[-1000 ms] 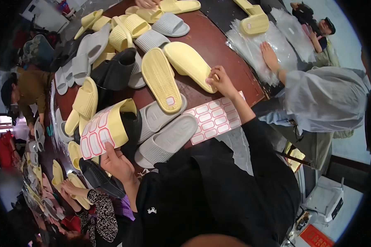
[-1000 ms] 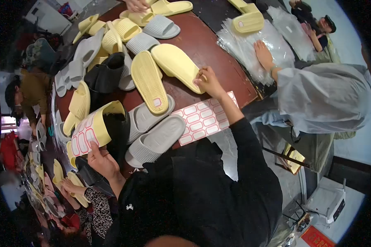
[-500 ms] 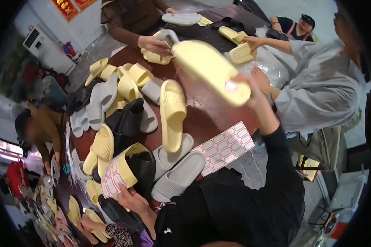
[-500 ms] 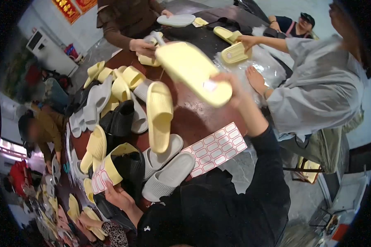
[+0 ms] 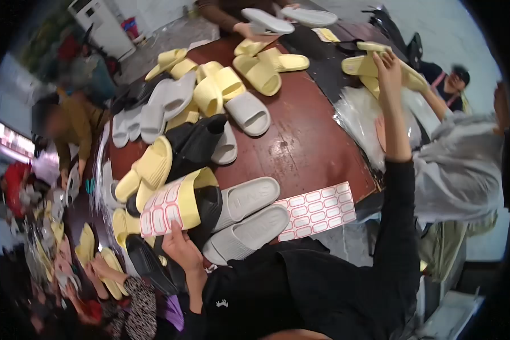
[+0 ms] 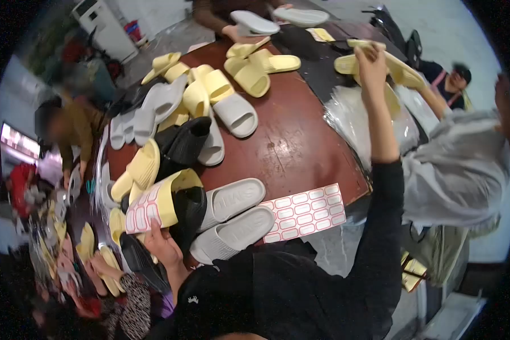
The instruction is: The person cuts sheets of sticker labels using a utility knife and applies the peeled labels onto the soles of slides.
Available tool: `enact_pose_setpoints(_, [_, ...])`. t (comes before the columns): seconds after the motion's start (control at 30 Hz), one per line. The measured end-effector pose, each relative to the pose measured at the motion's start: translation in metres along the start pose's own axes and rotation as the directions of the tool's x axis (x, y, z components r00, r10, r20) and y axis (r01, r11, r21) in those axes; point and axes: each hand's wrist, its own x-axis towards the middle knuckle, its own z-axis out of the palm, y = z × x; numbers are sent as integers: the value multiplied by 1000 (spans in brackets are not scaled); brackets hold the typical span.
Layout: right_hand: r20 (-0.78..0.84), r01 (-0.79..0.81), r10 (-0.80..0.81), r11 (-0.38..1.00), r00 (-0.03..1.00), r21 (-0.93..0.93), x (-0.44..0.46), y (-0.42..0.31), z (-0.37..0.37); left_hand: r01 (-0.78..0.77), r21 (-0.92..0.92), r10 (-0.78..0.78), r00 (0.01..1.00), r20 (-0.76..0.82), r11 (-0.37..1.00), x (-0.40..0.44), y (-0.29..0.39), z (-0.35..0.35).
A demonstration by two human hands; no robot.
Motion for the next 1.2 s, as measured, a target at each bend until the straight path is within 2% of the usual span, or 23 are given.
enact_pose_setpoints(0.03, [176,-9,-50,948,983,319,-34,-41,9,9,8,-9,1000,7,1000,0,-1,1])
enact_pose_setpoints(0.1, [356,-43,-188,834,915,550,-111,-132,10,19,35,-18,1000,-21,999,-1,0,3])
enact_pose_setpoints(0.13, [336,48,-473,632,815,773,-147,-164,10,12,50,-10,999,-33,999,-2,2,9])
enact_pose_setpoints(0.2, [424,-223,-484,418,766,880,-194,-210,3,2,82,3,998,-60,997,-2,7,18])
enact_pose_setpoints(0.23, [396,-331,-632,224,666,916,-200,-230,2,-12,78,17,998,-62,997,-3,11,23])
enact_pose_setpoints(0.3, [354,-523,-715,-20,603,852,-223,-257,-3,-40,63,44,997,-61,997,-7,16,24])
enact_pose_setpoints(0.37, [398,-592,-668,-81,629,802,-236,-273,-5,-45,71,49,997,-61,996,-9,16,14])
enact_pose_setpoints(0.5, [420,-591,-683,-22,598,807,-240,-290,1,-40,43,42,998,-52,998,-13,13,1])
enact_pose_setpoints(0.63, [363,-668,-796,-68,484,741,-238,-298,20,-23,-13,22,997,-72,1000,-14,13,-4])
enact_pose_setpoints(0.7, [357,-634,-728,-138,586,761,-251,-299,18,-18,-20,17,996,-92,1000,-10,14,-2])
enact_pose_setpoints(0.77, [347,-611,-693,-170,632,773,-253,-301,16,-30,-28,28,997,-66,999,-9,11,-8])
enact_pose_setpoints(0.9, [445,-724,-703,-145,556,675,-240,-302,10,-34,-41,33,999,-14,999,-8,8,-7])
enact_pose_setpoints(0.97, [383,-699,-754,-137,533,702,-234,-300,16,-18,-43,16,999,-38,999,-6,9,-2])
enact_pose_setpoints(1.2, [310,-603,-751,-145,583,784,-234,-297,14,10,-17,-10,1000,21,1000,-3,10,-2])
